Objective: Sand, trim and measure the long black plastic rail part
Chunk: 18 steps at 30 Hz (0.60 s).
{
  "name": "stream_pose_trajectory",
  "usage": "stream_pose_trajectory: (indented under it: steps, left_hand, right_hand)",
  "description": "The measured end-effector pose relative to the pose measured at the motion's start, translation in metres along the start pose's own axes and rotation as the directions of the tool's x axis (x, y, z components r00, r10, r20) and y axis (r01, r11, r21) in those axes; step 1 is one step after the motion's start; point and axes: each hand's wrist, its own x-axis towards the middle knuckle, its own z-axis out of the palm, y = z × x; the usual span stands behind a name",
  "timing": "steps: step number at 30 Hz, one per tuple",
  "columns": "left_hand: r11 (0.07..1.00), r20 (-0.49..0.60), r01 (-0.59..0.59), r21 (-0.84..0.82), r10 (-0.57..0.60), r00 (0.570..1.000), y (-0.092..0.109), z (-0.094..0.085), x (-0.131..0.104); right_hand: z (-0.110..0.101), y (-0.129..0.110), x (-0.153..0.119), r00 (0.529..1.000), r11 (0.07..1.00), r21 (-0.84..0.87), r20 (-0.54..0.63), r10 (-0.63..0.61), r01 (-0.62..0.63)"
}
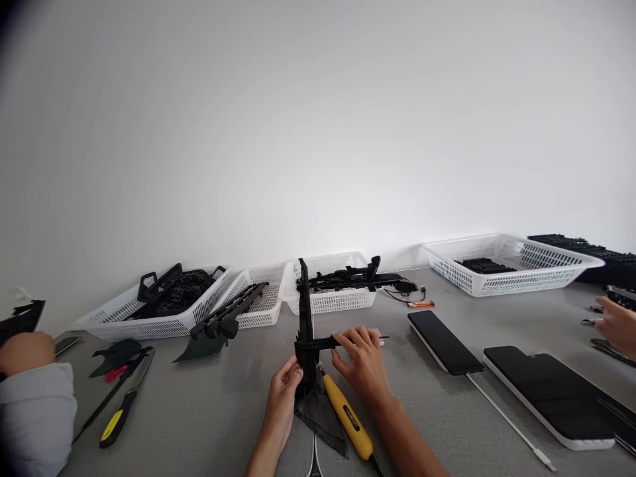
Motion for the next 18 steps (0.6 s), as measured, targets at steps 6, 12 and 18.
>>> stream_pose_trajectory:
  steps: [6, 12, 18]
  left_hand:
    - [1.000, 0.020, 0.006, 0.014, -0.006, 1.000, 0.0039, 0.0008, -0.0021]
    - [1.000, 0.047, 0.006, 0.019, -0.007, 0.999, 0.0081, 0.0009, -0.0050]
    - [1.000, 0.060, -0.004, 0.023, 0.003, 0.998, 0.0087, 0.0020, -0.0049]
  right_hand:
    - [0.0020, 0.0022, -0.0023, 1.000, 1.000, -0.013, 0.016, 0.006, -0.006]
    - [0.0031, 0.0036, -0.0039, 1.000, 1.000, -0.007, 0.023, 0.003, -0.002]
    - [0.0035, 0.0036, -0.0038, 1.000, 1.000, 0.000, 0.025, 0.008, -0.008]
